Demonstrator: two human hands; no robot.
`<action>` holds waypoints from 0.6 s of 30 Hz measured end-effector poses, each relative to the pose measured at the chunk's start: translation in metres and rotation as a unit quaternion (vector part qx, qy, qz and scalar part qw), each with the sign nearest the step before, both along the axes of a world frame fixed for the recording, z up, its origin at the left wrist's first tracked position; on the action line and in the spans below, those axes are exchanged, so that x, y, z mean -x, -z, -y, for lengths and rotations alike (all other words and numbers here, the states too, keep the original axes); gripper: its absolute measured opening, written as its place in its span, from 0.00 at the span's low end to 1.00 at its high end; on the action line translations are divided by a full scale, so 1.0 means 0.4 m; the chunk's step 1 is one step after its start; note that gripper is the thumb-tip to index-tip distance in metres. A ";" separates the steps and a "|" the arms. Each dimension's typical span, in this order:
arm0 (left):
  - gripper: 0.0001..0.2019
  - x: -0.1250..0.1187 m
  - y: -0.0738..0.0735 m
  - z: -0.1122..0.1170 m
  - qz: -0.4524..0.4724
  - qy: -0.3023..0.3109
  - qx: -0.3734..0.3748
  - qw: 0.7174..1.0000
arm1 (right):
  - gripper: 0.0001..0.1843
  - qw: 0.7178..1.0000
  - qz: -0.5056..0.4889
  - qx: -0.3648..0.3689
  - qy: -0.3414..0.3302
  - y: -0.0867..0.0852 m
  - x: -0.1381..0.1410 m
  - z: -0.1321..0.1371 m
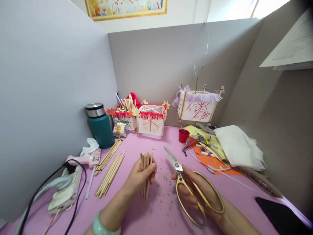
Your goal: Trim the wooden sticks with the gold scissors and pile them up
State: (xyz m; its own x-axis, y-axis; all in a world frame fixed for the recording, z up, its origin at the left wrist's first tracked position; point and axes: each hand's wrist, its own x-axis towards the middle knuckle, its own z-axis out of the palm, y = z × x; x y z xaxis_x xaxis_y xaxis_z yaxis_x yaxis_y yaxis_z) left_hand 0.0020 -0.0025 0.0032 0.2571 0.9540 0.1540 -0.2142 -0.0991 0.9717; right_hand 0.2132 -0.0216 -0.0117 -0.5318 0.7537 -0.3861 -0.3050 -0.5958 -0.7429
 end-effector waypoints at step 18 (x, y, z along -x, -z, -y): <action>0.11 0.216 -0.064 -0.070 -0.724 -0.242 0.001 0.646 | 0.21 0.997 -0.026 -0.068 0.026 -0.004 -0.008 0.005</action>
